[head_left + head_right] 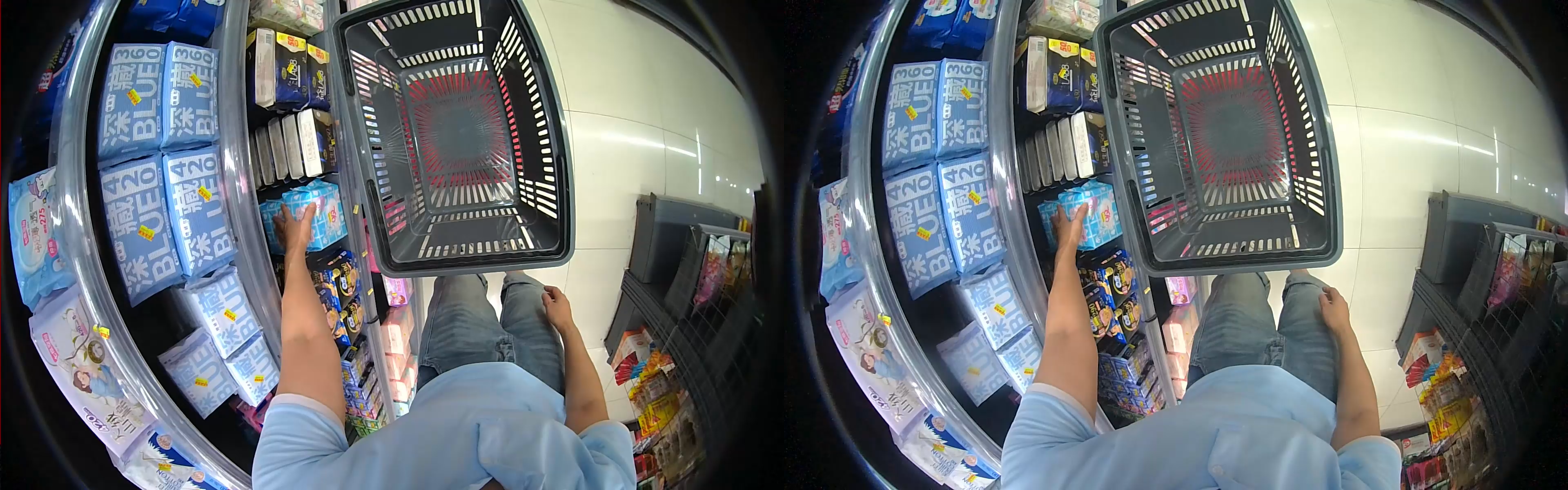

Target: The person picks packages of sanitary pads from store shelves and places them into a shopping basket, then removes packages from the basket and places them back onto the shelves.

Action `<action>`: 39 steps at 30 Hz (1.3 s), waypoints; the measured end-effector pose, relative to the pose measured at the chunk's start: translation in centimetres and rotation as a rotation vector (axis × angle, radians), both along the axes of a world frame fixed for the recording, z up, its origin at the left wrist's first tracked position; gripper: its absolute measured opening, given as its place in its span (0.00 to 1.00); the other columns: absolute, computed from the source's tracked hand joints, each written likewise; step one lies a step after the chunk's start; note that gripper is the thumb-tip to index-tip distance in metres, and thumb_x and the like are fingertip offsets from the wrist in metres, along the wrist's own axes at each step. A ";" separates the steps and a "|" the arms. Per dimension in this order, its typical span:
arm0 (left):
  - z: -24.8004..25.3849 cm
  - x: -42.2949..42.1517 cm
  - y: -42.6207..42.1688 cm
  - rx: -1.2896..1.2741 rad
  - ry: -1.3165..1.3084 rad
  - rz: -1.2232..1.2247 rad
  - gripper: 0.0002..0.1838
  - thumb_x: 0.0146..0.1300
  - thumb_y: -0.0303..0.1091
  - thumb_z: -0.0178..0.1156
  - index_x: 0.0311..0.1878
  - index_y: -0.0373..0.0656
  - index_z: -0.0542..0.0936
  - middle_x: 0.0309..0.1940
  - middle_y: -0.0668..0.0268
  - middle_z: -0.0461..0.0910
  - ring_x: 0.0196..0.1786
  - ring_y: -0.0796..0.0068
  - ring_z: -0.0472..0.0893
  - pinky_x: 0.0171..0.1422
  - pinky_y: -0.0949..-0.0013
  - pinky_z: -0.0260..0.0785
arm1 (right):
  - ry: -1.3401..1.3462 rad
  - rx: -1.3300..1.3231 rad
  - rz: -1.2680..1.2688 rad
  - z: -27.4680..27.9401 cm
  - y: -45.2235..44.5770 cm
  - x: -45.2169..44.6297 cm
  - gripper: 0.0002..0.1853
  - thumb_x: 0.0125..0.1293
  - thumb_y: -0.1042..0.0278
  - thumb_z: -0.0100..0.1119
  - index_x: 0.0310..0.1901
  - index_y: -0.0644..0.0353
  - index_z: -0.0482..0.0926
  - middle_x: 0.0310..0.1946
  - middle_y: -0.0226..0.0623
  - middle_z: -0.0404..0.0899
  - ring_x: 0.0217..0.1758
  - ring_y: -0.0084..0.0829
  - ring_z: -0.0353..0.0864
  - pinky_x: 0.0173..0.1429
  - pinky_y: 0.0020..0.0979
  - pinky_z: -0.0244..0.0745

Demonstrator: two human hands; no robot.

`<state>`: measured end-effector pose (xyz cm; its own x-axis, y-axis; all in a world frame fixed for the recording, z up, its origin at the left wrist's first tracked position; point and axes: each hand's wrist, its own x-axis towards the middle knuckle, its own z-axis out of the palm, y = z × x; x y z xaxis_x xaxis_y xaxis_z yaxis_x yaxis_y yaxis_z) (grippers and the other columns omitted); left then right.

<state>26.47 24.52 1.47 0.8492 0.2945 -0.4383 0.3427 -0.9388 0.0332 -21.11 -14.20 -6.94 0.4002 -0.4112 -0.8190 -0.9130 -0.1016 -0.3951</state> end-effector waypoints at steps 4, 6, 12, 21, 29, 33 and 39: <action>-0.2 -0.9 0.3 0.016 0.022 -0.014 0.53 0.47 0.70 0.54 0.71 0.52 0.46 0.71 0.48 0.37 0.73 0.50 0.38 0.73 0.51 0.32 | 0.036 -0.037 0.023 0.1 0.0 -1.4 0.19 0.61 0.64 0.51 0.52 0.65 0.73 0.41 0.46 0.79 0.45 0.35 0.78 0.51 0.31 0.71; -0.1 -1.1 0.2 0.024 0.026 -0.011 0.53 0.47 0.69 0.54 0.71 0.52 0.46 0.71 0.49 0.37 0.73 0.50 0.38 0.73 0.51 0.32 | 0.071 -0.017 0.026 0.4 0.0 -1.6 0.20 0.61 0.62 0.50 0.51 0.65 0.73 0.43 0.50 0.78 0.48 0.41 0.77 0.54 0.34 0.70; -0.3 -1.1 0.0 0.044 0.008 0.014 0.52 0.47 0.69 0.55 0.71 0.54 0.47 0.71 0.49 0.38 0.73 0.50 0.37 0.72 0.50 0.33 | 0.061 0.011 0.029 0.1 0.5 -1.1 0.21 0.60 0.60 0.50 0.51 0.65 0.73 0.44 0.52 0.78 0.49 0.43 0.77 0.55 0.35 0.69; -0.9 -1.4 -0.2 -0.016 -0.105 0.009 0.52 0.48 0.68 0.56 0.70 0.50 0.49 0.69 0.43 0.38 0.72 0.44 0.37 0.72 0.49 0.35 | 0.062 0.018 0.042 2.0 -0.4 2.2 0.20 0.62 0.61 0.51 0.53 0.64 0.73 0.44 0.48 0.78 0.48 0.38 0.78 0.54 0.32 0.70; -1.5 -1.8 0.3 0.014 -0.214 -0.017 0.52 0.47 0.68 0.58 0.69 0.44 0.53 0.68 0.42 0.43 0.72 0.46 0.42 0.72 0.49 0.37 | 0.046 0.004 0.044 1.6 -0.3 1.2 0.20 0.60 0.61 0.50 0.50 0.66 0.74 0.44 0.52 0.78 0.48 0.44 0.77 0.54 0.36 0.70; -2.2 -3.0 -0.4 0.093 -0.453 -0.100 0.50 0.47 0.67 0.59 0.64 0.36 0.60 0.66 0.42 0.50 0.70 0.48 0.48 0.71 0.50 0.42 | 0.022 -0.030 0.079 1.5 -0.6 1.2 0.20 0.59 0.62 0.51 0.49 0.66 0.74 0.46 0.51 0.77 0.50 0.45 0.76 0.56 0.37 0.69; 0.3 -11.2 -7.4 -0.214 -0.790 -0.442 0.36 0.59 0.45 0.59 0.63 0.30 0.60 0.66 0.42 0.50 0.69 0.46 0.49 0.72 0.51 0.39 | -0.009 -0.026 0.116 1.9 -1.8 3.0 0.19 0.61 0.62 0.51 0.52 0.63 0.73 0.45 0.48 0.78 0.49 0.39 0.78 0.55 0.34 0.70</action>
<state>15.27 17.15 1.79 0.9400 -0.1473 0.3076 -0.2407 -0.9255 0.2924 -18.07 -15.97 -5.07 0.4535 -0.3827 -0.8049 -0.8910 -0.2169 -0.3989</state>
